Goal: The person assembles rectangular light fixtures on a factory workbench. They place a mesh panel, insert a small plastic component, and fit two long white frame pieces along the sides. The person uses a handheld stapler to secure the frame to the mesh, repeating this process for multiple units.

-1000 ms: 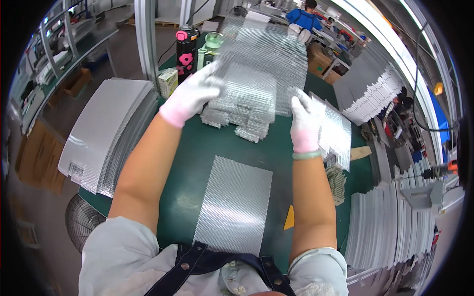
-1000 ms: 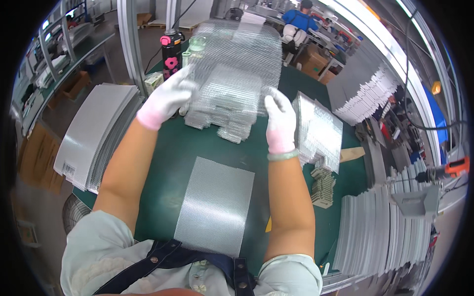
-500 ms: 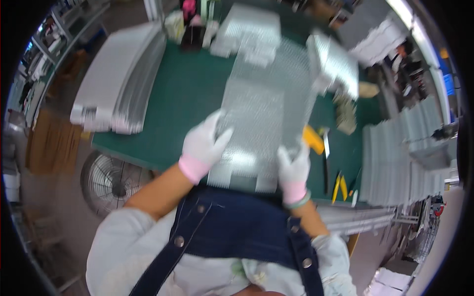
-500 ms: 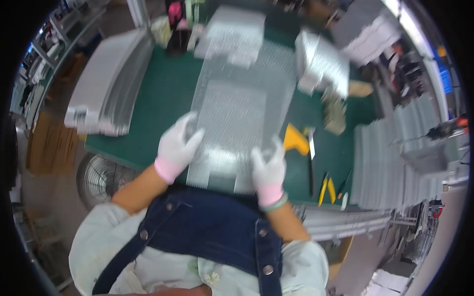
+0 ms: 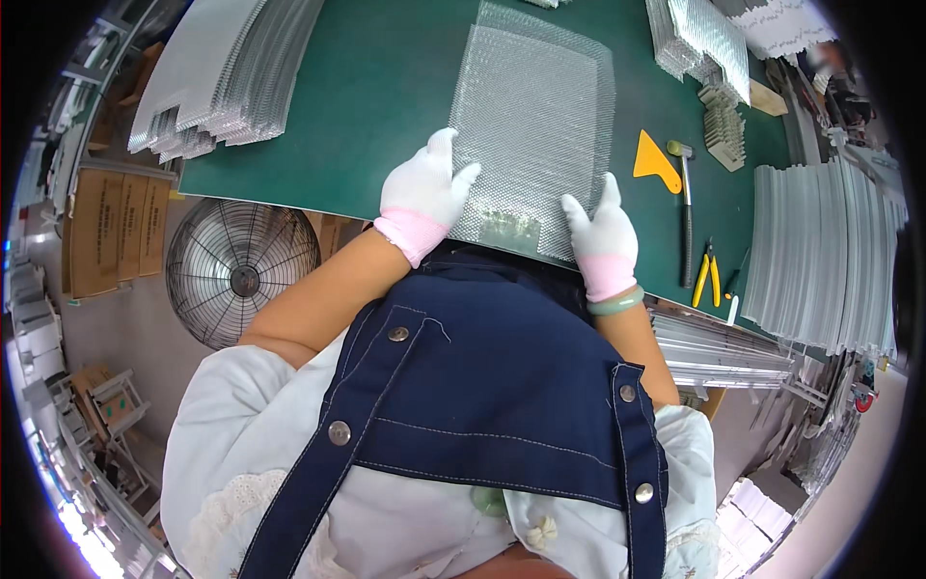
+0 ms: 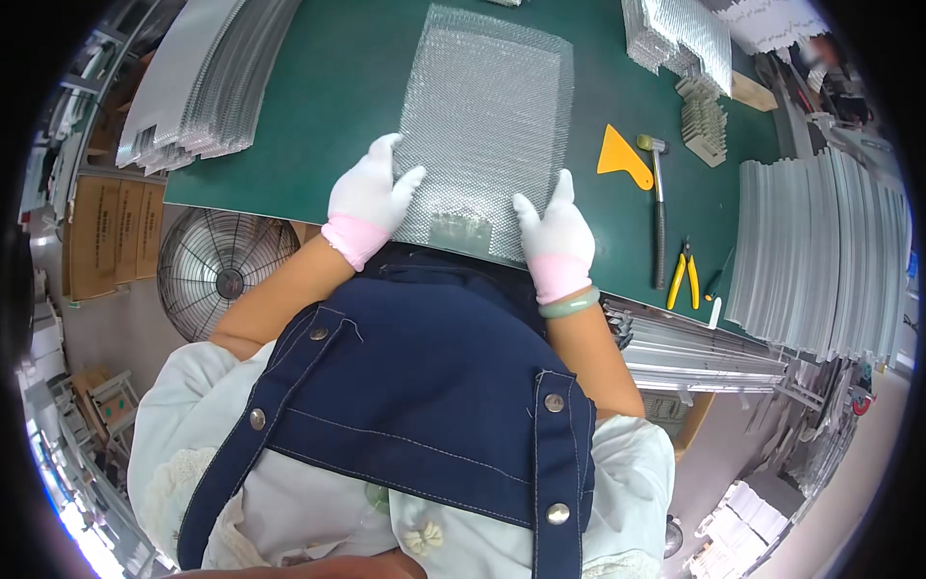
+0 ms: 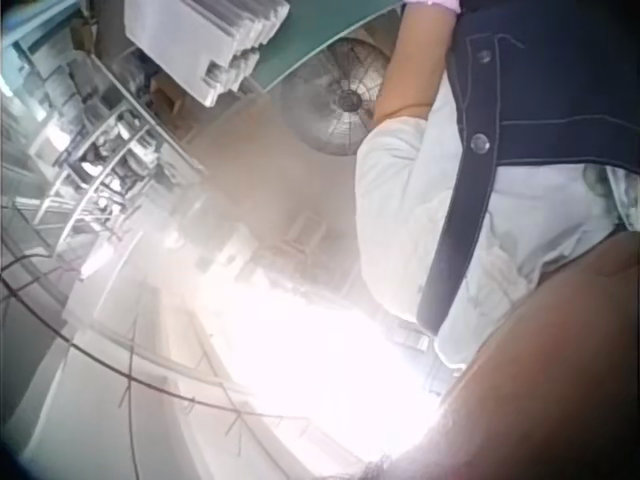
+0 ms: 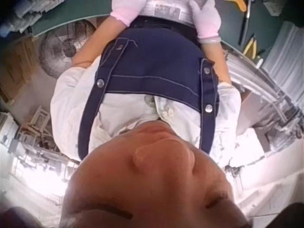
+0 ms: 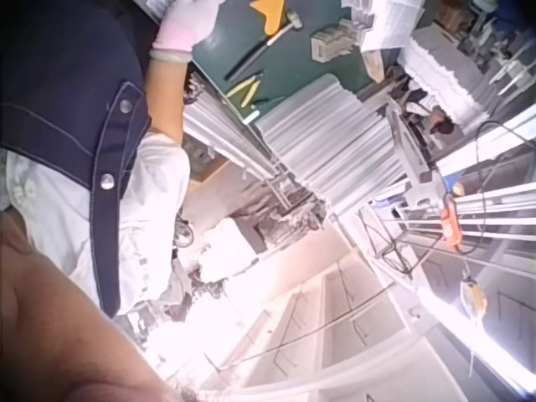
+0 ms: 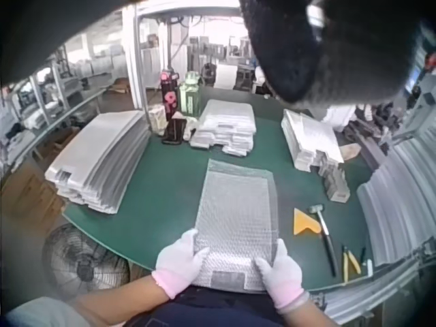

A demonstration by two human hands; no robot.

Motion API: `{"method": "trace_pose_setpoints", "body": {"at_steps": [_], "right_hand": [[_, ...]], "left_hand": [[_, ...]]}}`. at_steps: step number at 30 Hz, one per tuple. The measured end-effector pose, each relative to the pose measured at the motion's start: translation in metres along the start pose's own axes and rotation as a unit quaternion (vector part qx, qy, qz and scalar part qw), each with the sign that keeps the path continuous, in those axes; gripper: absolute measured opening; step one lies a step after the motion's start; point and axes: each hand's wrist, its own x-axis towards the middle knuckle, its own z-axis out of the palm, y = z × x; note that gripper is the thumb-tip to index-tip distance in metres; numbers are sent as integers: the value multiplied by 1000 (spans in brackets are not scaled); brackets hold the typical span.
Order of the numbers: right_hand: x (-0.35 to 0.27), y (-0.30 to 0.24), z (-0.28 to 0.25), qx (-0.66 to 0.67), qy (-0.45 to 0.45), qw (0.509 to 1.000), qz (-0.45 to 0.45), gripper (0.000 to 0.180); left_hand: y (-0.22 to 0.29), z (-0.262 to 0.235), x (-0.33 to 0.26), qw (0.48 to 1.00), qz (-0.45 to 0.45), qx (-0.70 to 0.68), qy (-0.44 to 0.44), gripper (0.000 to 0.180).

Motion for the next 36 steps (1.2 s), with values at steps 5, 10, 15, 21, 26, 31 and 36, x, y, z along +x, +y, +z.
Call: {"method": "trace_pose_setpoints", "body": {"at_steps": [5, 10, 15, 21, 26, 31, 36], "right_hand": [[5, 1, 6, -43, -21, 999, 14, 82], [12, 0, 3, -46, -46, 998, 22, 83], [16, 5, 3, -60, -60, 996, 7, 83], [14, 1, 1, -63, -57, 996, 5, 84], [14, -7, -3, -68, -80, 994, 23, 84], [17, -8, -5, -78, -99, 991, 34, 86], [12, -17, -13, -150, -78, 985, 36, 84]], "left_hand": [[-4, 10, 4, 999, -8, 49, -20, 55], [1, 9, 10, 996, -35, 71, -46, 52], [1, 6, 10, 995, -33, 71, -59, 50], [-1, 8, 8, 997, -41, 38, -45, 48], [-4, 7, 8, 997, -28, 51, -52, 47], [-1, 1, 14, 994, -41, 62, -82, 48], [9, -1, 13, 985, -67, 135, -79, 60]]}}
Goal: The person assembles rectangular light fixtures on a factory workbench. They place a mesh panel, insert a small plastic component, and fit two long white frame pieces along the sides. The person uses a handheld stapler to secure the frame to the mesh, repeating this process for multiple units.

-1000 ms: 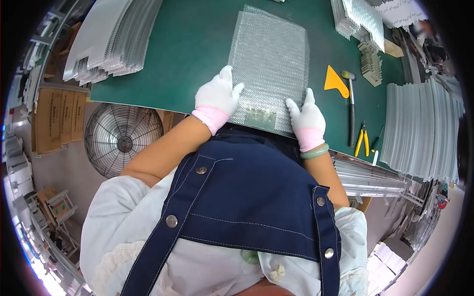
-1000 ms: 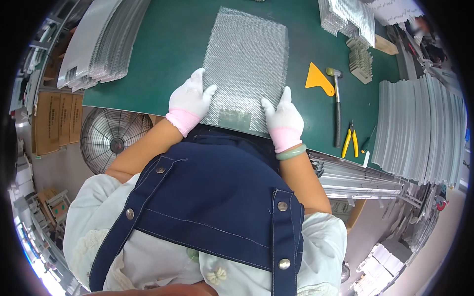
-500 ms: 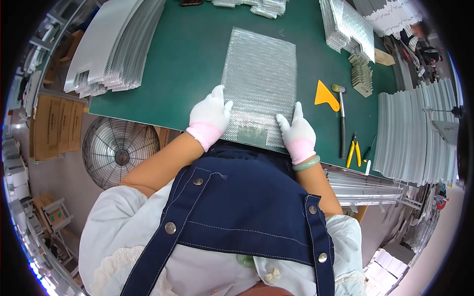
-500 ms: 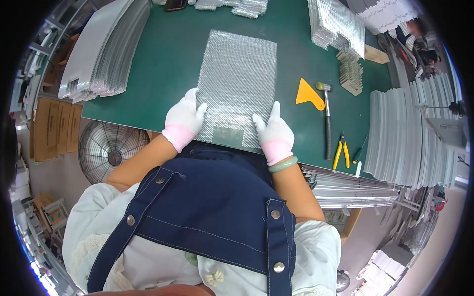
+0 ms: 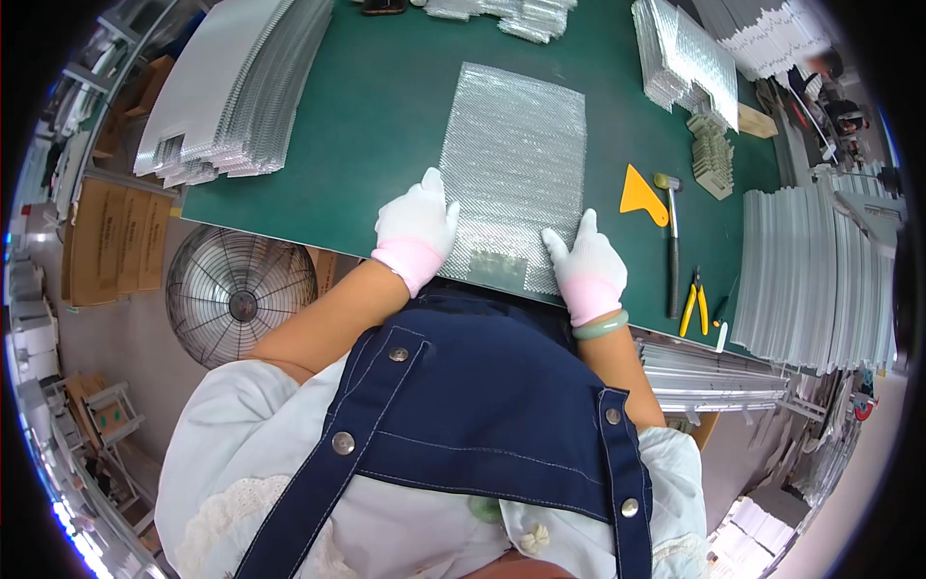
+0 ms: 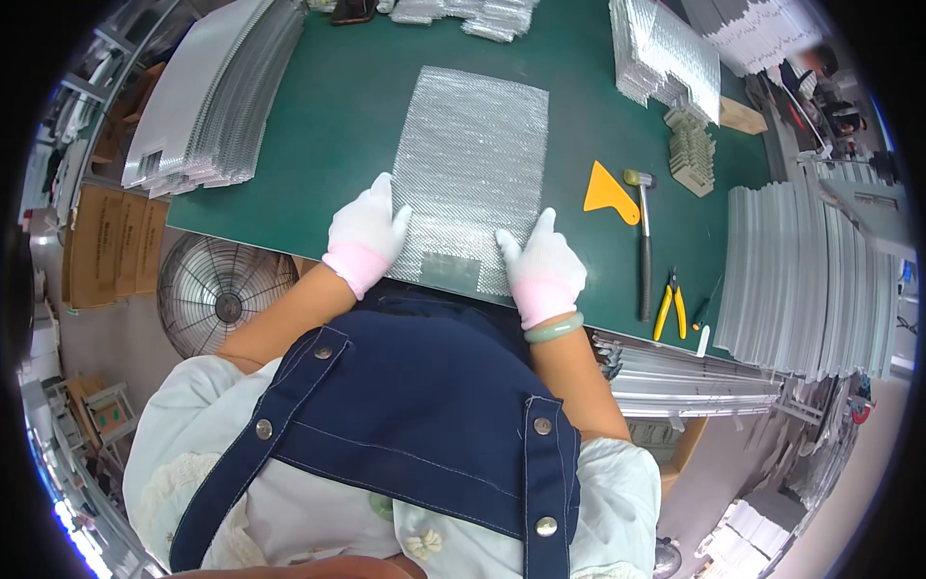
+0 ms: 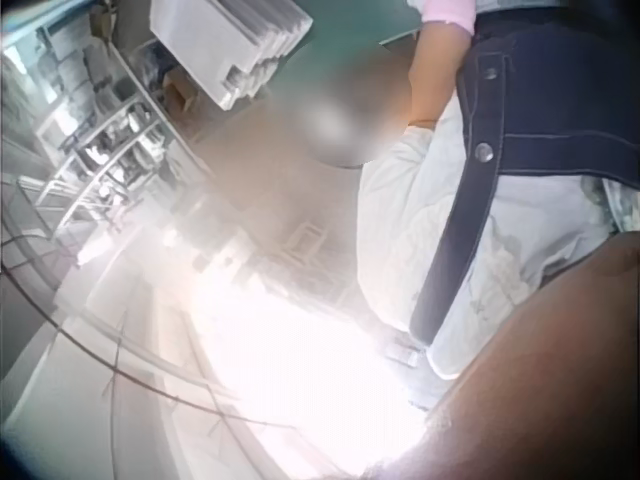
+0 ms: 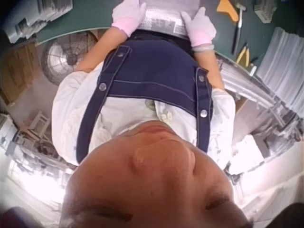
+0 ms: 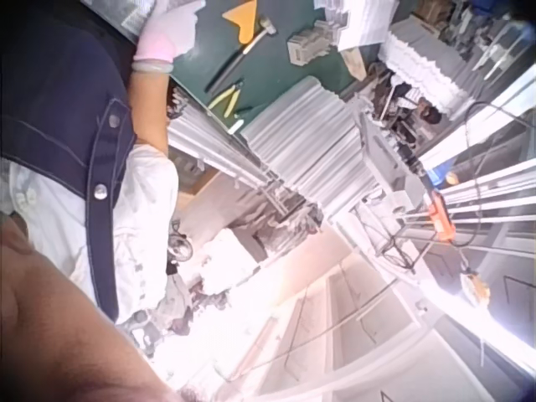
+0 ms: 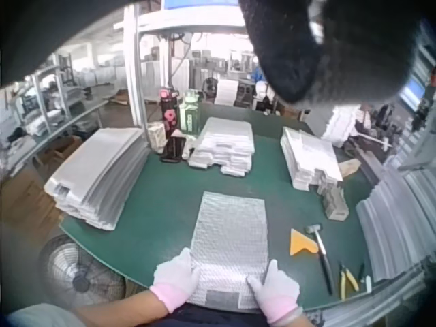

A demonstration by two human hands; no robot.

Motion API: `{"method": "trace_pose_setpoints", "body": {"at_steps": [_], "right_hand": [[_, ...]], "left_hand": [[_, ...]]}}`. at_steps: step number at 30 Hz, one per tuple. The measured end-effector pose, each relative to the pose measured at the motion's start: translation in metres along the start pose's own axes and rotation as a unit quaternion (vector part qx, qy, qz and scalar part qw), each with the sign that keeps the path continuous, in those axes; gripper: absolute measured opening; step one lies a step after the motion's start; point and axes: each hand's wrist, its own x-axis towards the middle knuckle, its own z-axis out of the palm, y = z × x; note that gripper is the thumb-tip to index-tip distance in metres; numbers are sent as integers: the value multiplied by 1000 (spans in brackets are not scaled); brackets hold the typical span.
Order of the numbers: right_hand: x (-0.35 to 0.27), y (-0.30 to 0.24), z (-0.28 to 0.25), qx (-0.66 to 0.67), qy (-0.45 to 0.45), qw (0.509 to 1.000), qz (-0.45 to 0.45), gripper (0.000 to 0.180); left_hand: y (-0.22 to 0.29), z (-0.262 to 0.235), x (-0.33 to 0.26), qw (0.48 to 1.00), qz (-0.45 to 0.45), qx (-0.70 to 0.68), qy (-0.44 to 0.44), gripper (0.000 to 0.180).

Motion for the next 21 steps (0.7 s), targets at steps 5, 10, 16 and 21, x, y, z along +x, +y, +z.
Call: {"method": "trace_pose_setpoints", "body": {"at_steps": [5, 10, 16, 21], "right_hand": [[9, 12, 26, -47, 234, 953, -188, 75], [24, 21, 49, -52, 202, 947, -245, 71], [27, 16, 36, -36, 183, 950, -250, 73], [27, 17, 30, -17, 140, 960, -242, 74]], "left_hand": [[-10, 9, 4, 964, 146, 145, 169, 66], [-20, 18, 12, 967, 195, 142, 81, 52], [19, -28, 46, 971, 171, 169, -9, 52], [-1, 25, 59, 943, 321, 33, 77, 63]]}}
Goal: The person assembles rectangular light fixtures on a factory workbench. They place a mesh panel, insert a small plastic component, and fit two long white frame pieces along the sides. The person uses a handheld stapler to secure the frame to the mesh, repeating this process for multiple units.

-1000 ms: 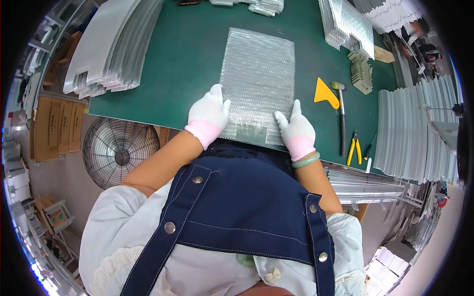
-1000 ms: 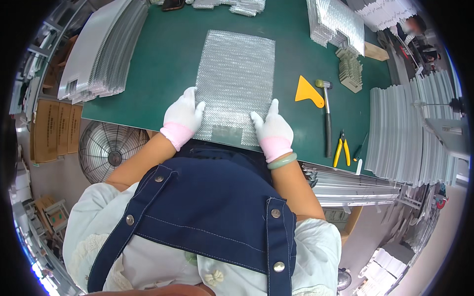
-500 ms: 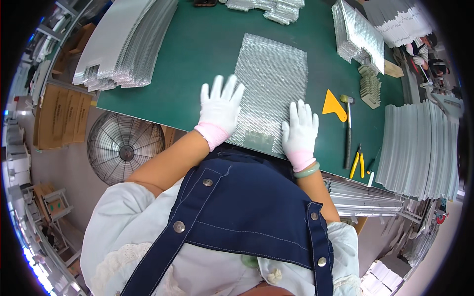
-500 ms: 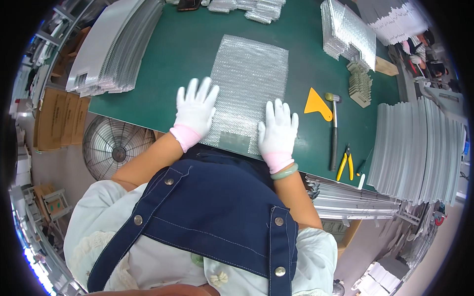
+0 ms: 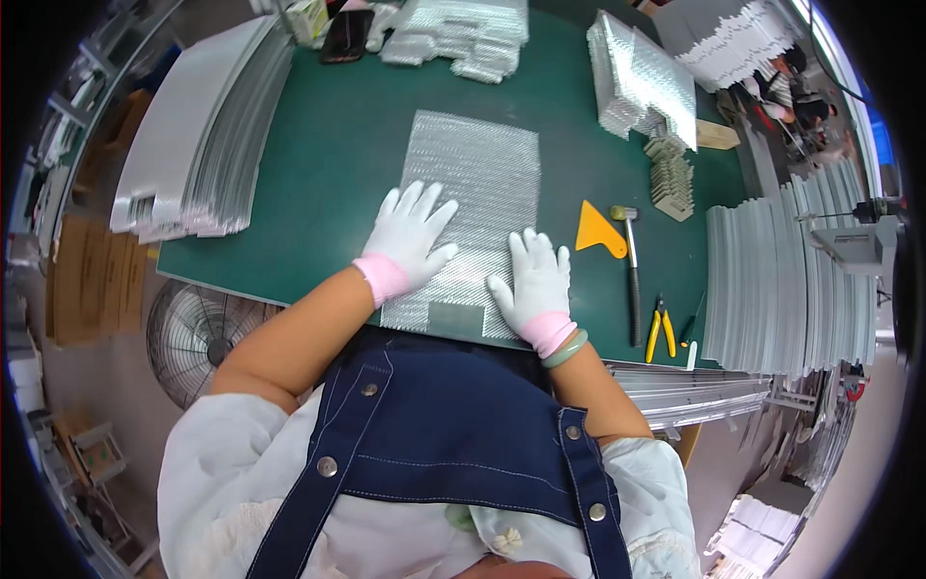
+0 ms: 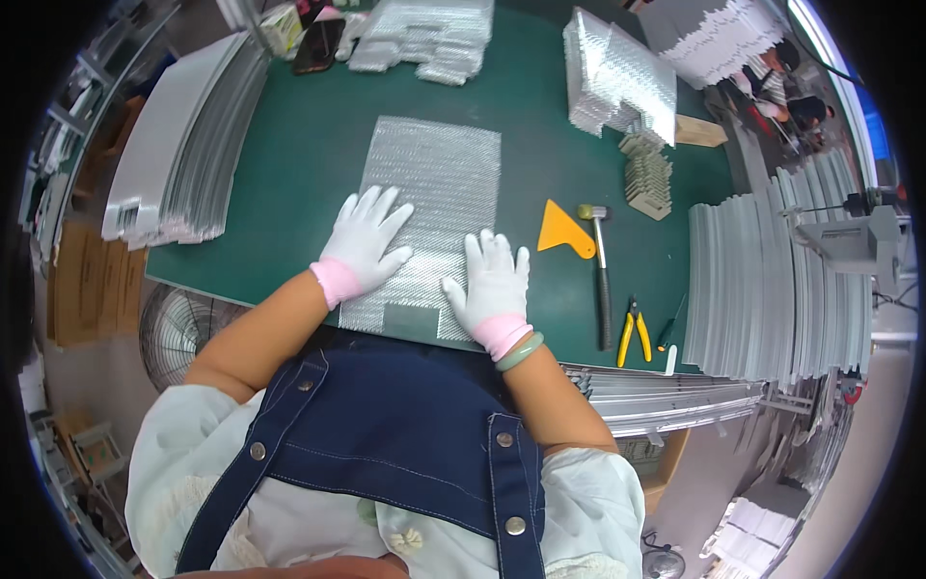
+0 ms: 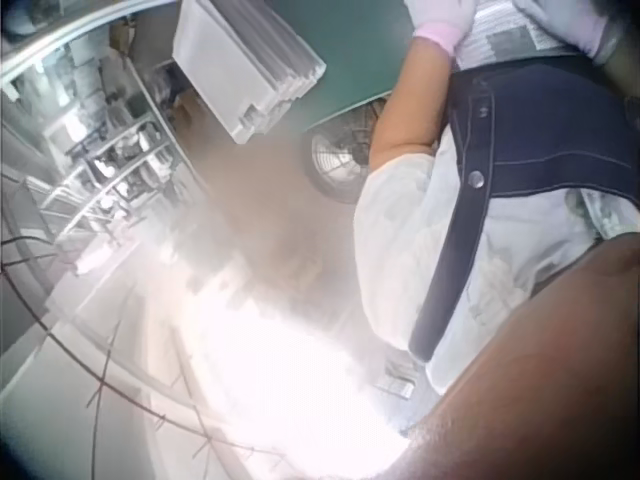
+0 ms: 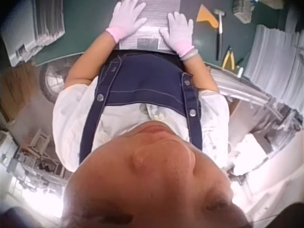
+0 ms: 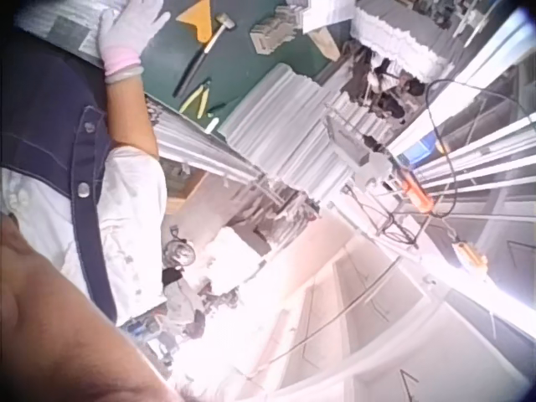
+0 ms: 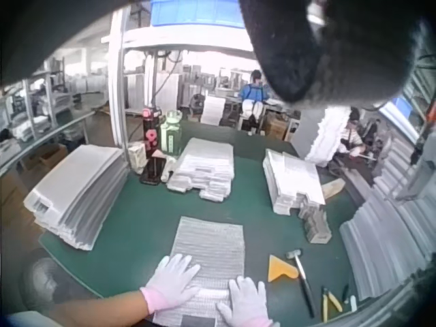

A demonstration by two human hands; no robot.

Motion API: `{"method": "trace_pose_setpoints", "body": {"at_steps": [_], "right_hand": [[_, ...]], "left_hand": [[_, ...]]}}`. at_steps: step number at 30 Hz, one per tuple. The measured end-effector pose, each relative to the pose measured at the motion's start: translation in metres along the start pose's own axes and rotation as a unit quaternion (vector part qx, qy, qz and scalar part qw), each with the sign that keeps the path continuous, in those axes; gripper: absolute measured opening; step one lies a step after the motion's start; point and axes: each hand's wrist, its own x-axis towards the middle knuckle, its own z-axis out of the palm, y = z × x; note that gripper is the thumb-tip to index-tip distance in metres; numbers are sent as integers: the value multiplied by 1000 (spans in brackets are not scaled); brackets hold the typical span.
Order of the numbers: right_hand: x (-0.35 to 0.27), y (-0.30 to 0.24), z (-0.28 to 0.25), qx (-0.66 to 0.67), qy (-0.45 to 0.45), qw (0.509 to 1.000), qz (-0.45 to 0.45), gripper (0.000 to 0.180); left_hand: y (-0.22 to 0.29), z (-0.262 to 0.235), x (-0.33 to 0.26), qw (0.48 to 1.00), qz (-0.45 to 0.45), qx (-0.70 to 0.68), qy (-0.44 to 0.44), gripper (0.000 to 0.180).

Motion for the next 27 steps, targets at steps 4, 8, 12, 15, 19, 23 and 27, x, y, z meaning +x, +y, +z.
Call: {"method": "trace_pose_setpoints", "body": {"at_steps": [4, 8, 12, 15, 19, 23, 27], "right_hand": [[51, 44, -56, 232, -152, 961, -11, 58], [172, 136, -106, 227, 266, 933, 84, 36], [234, 269, -111, -40, 362, 863, 350, 55], [235, 291, -118, 59, 252, 788, 558, 66], [225, 405, -83, 13, 53, 885, 462, 71], [233, 339, -112, 7, 277, 879, 388, 51], [227, 393, -139, 673, 436, 576, 155, 23]], "left_hand": [[3, -4, -2, 999, -10, 24, -24, 64], [5, -9, 3, 999, -9, 26, -34, 64], [7, -14, 6, 999, -16, 22, -46, 66], [8, -17, 2, 998, -33, 13, -47, 66], [8, -22, 12, 998, -16, 9, -64, 65], [11, -23, 5, 997, -36, 17, -70, 64], [7, -16, 7, 999, -9, 1, -42, 67]]}}
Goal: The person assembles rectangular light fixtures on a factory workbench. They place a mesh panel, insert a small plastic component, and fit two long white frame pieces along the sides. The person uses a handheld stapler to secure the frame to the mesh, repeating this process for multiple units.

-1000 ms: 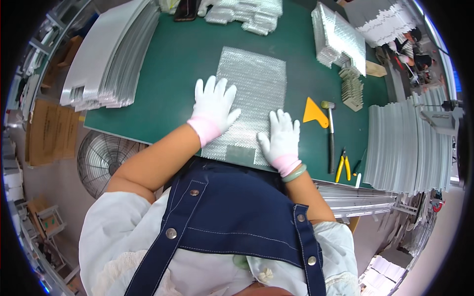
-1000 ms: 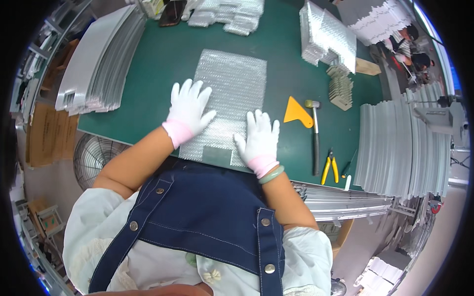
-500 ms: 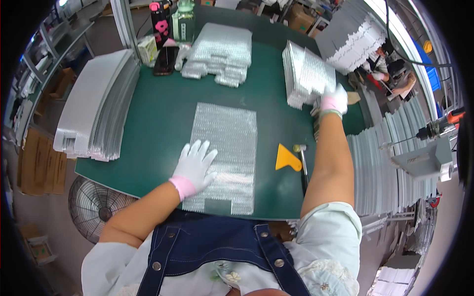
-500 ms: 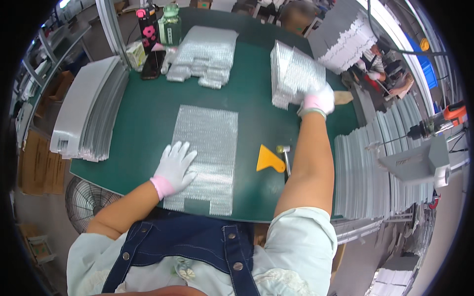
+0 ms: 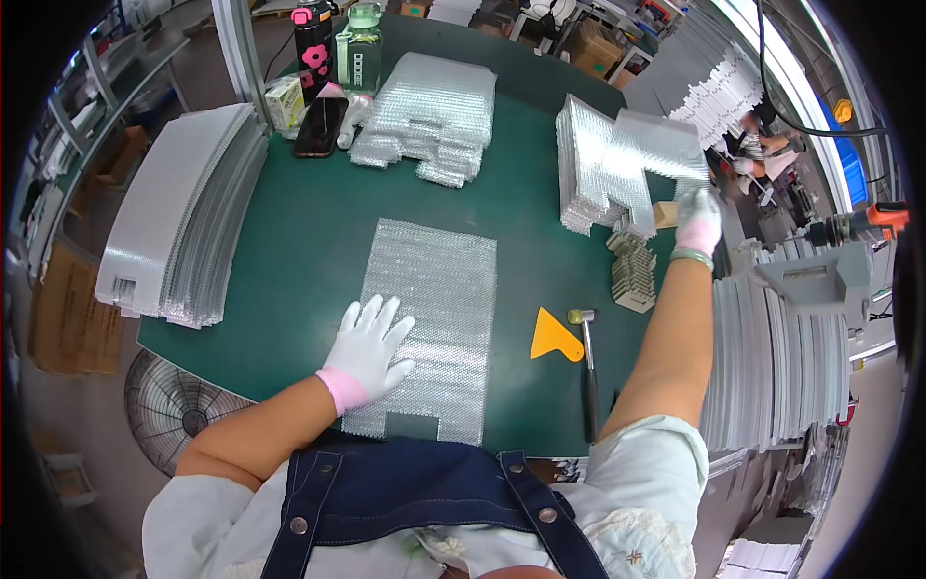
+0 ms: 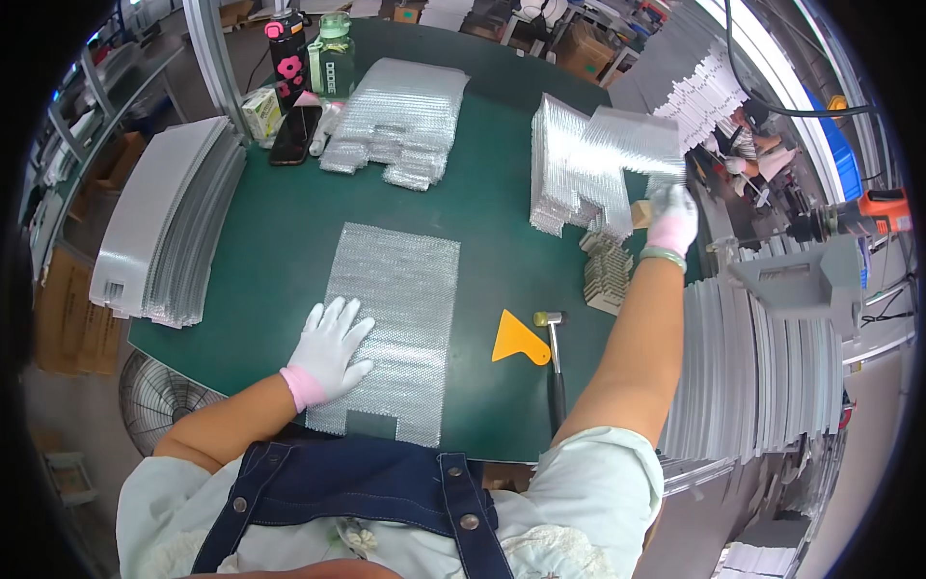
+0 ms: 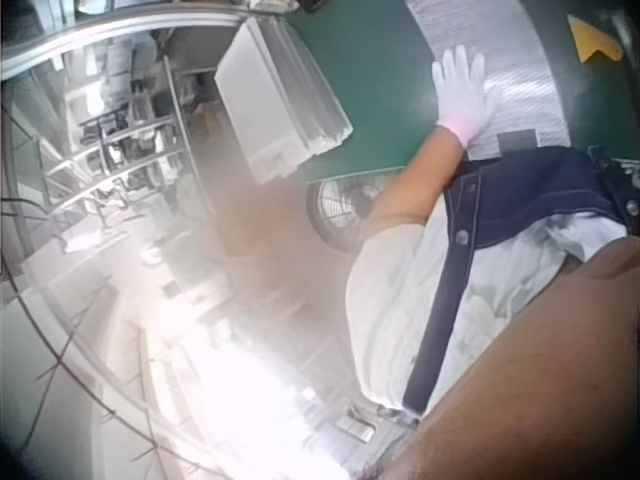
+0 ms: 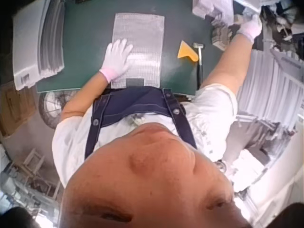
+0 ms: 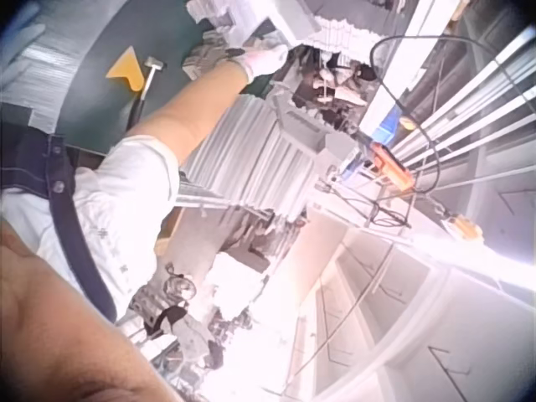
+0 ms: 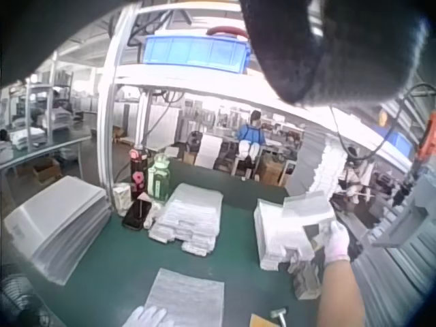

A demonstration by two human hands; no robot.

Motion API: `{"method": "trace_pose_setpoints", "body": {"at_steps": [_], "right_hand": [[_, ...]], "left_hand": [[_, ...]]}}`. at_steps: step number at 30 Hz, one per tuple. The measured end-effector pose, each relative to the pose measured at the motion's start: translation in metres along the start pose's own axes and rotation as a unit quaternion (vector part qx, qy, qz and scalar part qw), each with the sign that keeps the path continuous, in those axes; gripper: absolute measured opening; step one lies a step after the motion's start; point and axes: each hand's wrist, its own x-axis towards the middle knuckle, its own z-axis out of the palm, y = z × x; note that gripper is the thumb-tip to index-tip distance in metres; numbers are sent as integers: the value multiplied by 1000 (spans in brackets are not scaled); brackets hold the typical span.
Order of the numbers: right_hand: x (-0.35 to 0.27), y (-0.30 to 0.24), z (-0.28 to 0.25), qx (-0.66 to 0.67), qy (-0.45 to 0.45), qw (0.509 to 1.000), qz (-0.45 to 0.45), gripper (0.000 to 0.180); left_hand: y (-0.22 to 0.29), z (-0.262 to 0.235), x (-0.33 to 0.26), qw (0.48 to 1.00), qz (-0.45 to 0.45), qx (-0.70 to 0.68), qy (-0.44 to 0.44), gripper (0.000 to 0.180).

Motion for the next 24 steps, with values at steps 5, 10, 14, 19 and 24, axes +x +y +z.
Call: {"method": "trace_pose_setpoints", "body": {"at_steps": [5, 10, 14, 19, 24], "right_hand": [[-44, -62, 27, 168, -62, 984, 17, 33], [-207, -78, 26, 200, -305, 920, 147, 22], [-354, -68, 20, 230, -372, 873, 216, 22], [-472, -71, 11, 108, -291, 926, 216, 28], [-518, -59, 15, -138, -240, 933, 231, 40]], "left_hand": [[-3, 7, -2, 1000, -9, 8, -8, 68], [-28, -9, 11, 985, 41, -15, -166, 96], [-1, -28, 7, 989, -9, 120, -88, 88], [12, -73, -31, 918, -33, -383, 93, 66], [36, -91, -78, 915, -154, -337, 158, 52]]}}
